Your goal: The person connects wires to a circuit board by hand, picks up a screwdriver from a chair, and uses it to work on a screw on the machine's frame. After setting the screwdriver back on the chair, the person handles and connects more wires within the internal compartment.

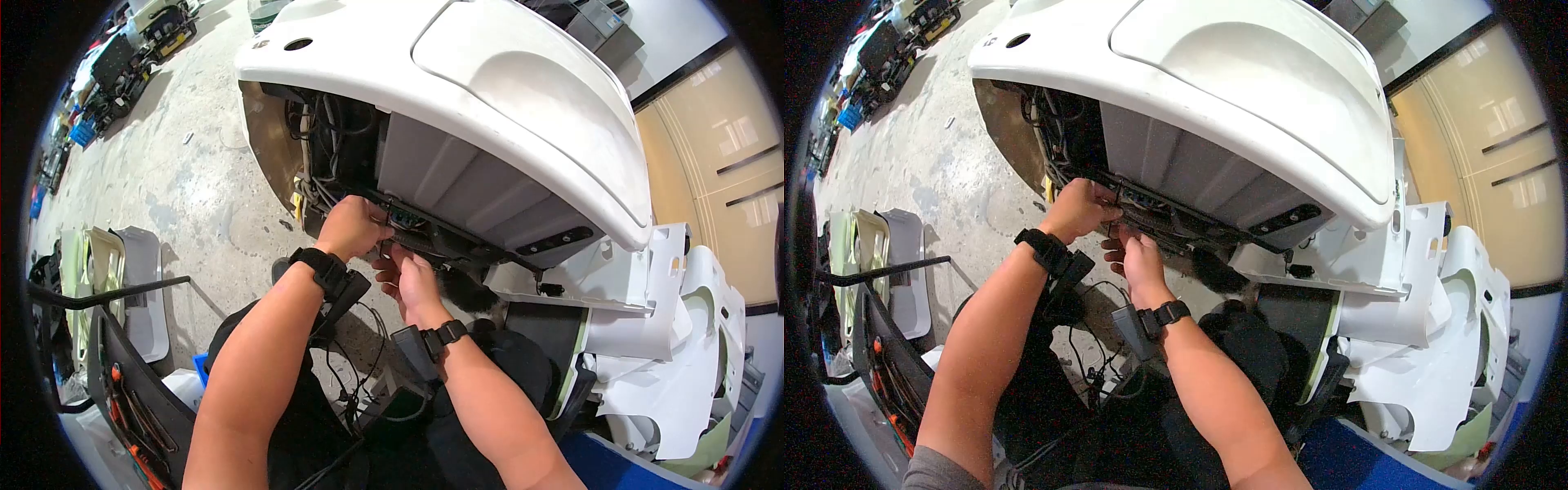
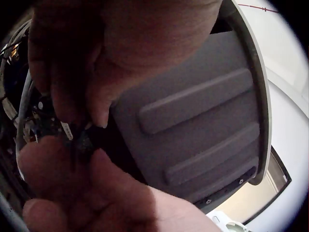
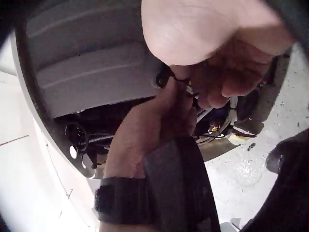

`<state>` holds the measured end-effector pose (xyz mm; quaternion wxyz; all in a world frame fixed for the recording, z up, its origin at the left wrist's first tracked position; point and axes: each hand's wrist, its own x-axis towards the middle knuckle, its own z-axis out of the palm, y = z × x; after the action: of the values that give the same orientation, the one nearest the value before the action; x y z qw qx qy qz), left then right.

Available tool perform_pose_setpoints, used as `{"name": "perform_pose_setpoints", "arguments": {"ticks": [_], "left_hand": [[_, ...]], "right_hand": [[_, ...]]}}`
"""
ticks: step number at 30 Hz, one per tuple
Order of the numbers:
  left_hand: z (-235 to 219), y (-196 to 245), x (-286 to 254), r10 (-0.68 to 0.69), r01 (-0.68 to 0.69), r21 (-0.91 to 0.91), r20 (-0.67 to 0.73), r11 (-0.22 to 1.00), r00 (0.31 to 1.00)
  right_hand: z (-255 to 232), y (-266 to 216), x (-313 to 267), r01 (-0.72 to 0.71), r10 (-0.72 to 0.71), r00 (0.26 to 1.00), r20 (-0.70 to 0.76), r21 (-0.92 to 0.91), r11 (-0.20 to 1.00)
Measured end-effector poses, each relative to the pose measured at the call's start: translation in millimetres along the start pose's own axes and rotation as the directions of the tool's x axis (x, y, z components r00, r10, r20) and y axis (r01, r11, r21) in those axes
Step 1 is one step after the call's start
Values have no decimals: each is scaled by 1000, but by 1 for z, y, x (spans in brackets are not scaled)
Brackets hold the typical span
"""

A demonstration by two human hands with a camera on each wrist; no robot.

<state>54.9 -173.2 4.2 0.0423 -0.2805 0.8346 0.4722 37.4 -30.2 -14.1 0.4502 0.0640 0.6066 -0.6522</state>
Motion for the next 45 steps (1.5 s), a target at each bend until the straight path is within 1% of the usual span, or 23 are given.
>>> {"name": "perform_pose_setpoints", "arguments": {"ticks": [1,4,6,9,11,15,17,18,20,21,22,23,24,26,28,31,33,34,36,37,38,41,45], "left_hand": [[0,2,-1,-3,3,1,3,1000,1000],[-2,3,-3,21,-21,-18,-18,1000,1000],[-1,2,-2,-34,34,-55,4,998,999],[-1,1,-2,-26,26,-12,-6,1000,1000],[-1,-1,0,-23,23,-26,16,999,1000],[-1,-3,0,-29,32,-77,49,996,998],[0,-5,1,-3,7,-78,47,997,999],[1,-5,1,24,-20,-78,44,997,999],[2,-7,2,36,-34,-56,41,998,998],[3,-7,2,50,-48,-35,38,998,998],[4,-6,2,51,-50,-35,41,998,998],[6,-5,0,73,-73,77,5,994,997],[7,-3,-2,98,-91,188,-28,978,995],[5,3,-7,94,-87,191,-27,978,995],[2,5,-8,88,-80,205,-29,976,996],[2,3,-5,65,-60,167,-26,984,998],[4,-2,-4,50,-49,24,-35,999,998],[5,-2,-4,59,-58,21,-33,998,998],[4,1,-5,80,-76,60,-60,995,995],[1,4,-5,65,-65,72,-6,995,998],[-1,6,-6,67,-66,74,-9,995,998],[-5,11,-10,15,-16,39,27,999,1000],[-3,8,-9,34,-35,18,33,999,999]], "right_hand": [[-3,1,0,-48,46,999,24,71,996],[-4,1,0,-147,146,989,18,120,982],[-4,2,1,-143,140,990,27,168,975],[-5,4,4,-142,115,987,113,276,950],[-3,2,4,-220,144,966,217,387,896],[0,3,5,-246,143,956,258,430,869],[2,5,6,-185,141,978,154,324,928],[1,6,8,-186,143,978,153,323,928],[1,9,11,-57,42,995,91,167,984],[3,7,9,-57,42,995,90,167,984],[4,4,7,-6,3,999,44,60,998],[5,2,4,41,-41,999,0,-52,998],[5,1,2,41,-42,999,-6,-53,998],[7,-1,0,145,-149,989,0,-212,966],[7,-3,-1,151,-155,988,0,-239,959],[3,-1,-1,114,-113,993,19,-159,981],[-3,3,2,-79,83,996,-11,217,973],[-4,3,2,-70,76,997,-18,217,974],[-2,3,2,-260,229,963,143,262,929],[0,4,-1,-244,200,964,174,290,925],[2,4,-1,-241,196,965,177,291,926],[5,3,-2,-157,132,987,90,393,906],[4,4,-1,-177,139,983,120,421,890]]}}
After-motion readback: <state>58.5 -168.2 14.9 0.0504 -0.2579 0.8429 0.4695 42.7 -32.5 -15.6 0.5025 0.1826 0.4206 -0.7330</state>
